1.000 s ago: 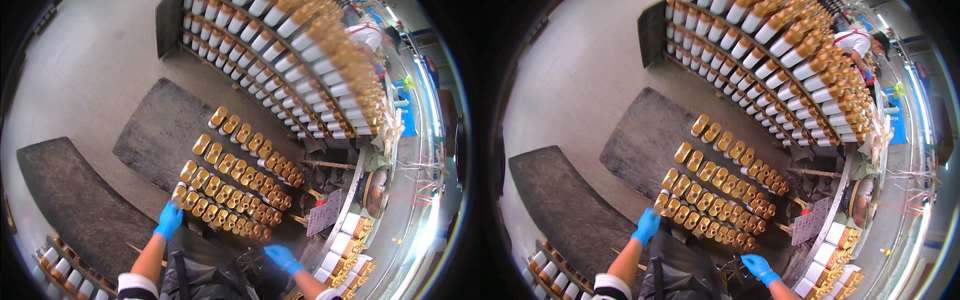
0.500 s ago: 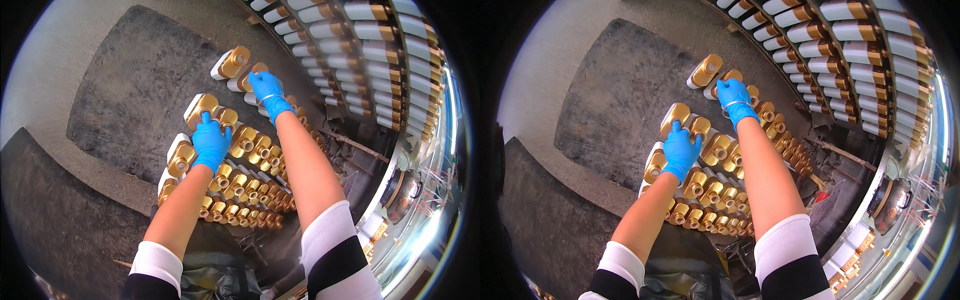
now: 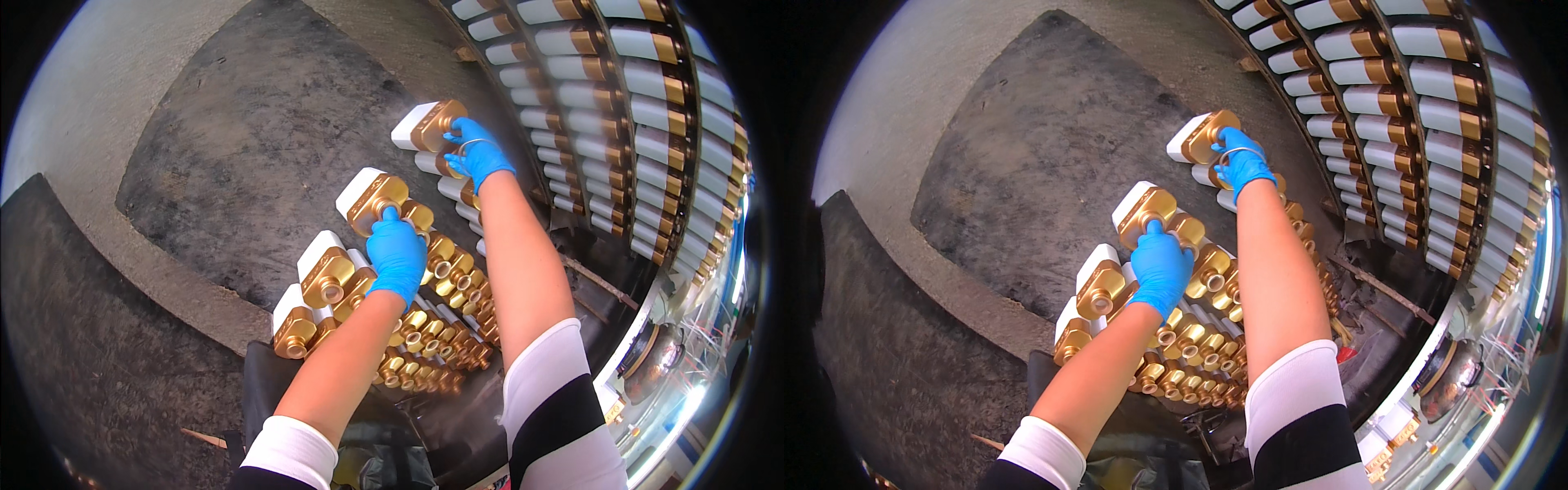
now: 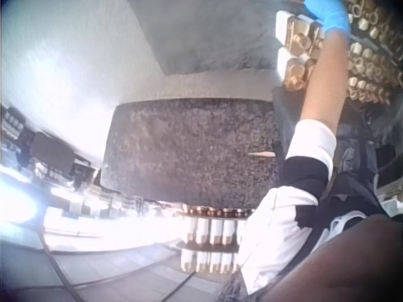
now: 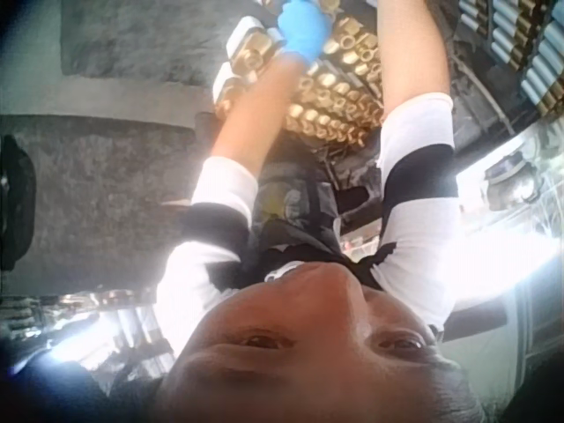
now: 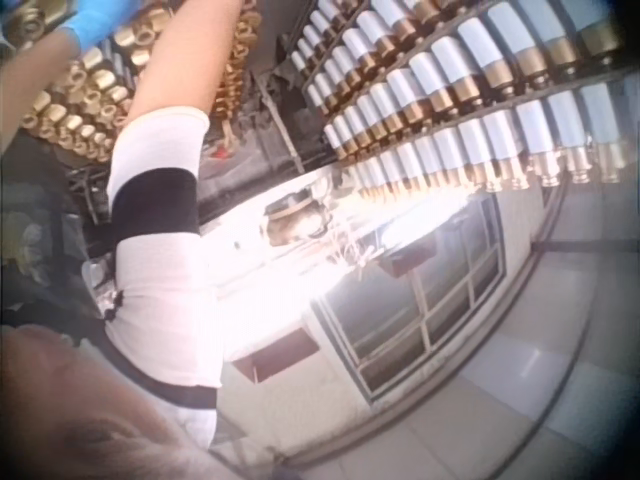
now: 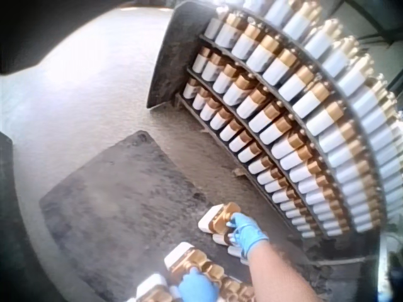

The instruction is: The person repeatedly picks up small white containers with gold lids from a wooden rack and places them onto a nearby table. The person moves back and forth between the rack and the table, organizing the containers in rows.

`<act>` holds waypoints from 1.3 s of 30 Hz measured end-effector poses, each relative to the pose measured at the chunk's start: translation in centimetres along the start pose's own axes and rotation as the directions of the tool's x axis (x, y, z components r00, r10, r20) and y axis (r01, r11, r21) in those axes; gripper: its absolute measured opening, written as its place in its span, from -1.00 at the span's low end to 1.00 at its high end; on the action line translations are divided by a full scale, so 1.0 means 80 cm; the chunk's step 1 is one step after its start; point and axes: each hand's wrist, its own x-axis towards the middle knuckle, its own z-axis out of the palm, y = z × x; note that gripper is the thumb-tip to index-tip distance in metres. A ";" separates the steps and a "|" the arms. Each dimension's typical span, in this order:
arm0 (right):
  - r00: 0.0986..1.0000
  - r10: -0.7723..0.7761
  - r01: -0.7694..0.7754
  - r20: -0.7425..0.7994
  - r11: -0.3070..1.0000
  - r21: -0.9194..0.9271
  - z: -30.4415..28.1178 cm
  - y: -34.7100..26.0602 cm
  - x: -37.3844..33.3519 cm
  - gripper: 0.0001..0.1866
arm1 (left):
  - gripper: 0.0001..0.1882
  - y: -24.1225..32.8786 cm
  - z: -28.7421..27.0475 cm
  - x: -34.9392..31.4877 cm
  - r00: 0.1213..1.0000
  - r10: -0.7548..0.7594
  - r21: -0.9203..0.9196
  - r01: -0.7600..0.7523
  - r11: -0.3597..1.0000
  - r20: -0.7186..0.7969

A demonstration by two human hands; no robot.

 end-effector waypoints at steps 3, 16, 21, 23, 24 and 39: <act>0.998 0.062 -0.063 -0.005 0.996 -0.064 -0.011 0.007 0.022 -0.62 | -0.72 0.002 -0.001 -0.002 1.000 -0.010 -0.024 0.010 1.000 0.001; 0.975 -0.221 0.215 0.024 0.963 0.160 -0.067 0.016 -0.146 -0.75 | -0.83 -0.003 0.044 0.024 0.986 0.045 0.045 -0.039 0.998 -0.158; 0.923 -0.365 0.382 -0.124 0.908 0.174 -0.139 0.057 -0.322 -0.71 | -0.71 -0.041 -0.006 0.040 0.983 0.100 -0.092 -0.115 0.989 -0.151; 0.936 -0.343 0.349 -0.072 0.931 0.106 -0.177 0.060 -0.424 -0.72 | -0.70 -0.068 -0.035 0.048 0.959 0.134 -0.260 -0.200 0.945 -0.249; 0.931 -0.332 0.345 -0.152 0.936 0.072 -0.213 0.092 -0.457 -0.70 | -0.70 -0.017 -0.070 0.013 0.968 0.194 -0.139 -0.216 0.966 -0.160; 0.652 0.172 -0.446 -0.739 0.875 -0.190 -0.555 0.491 -1.031 -0.57 | -0.60 0.252 -0.324 -0.456 0.398 0.891 0.012 -0.914 0.406 0.219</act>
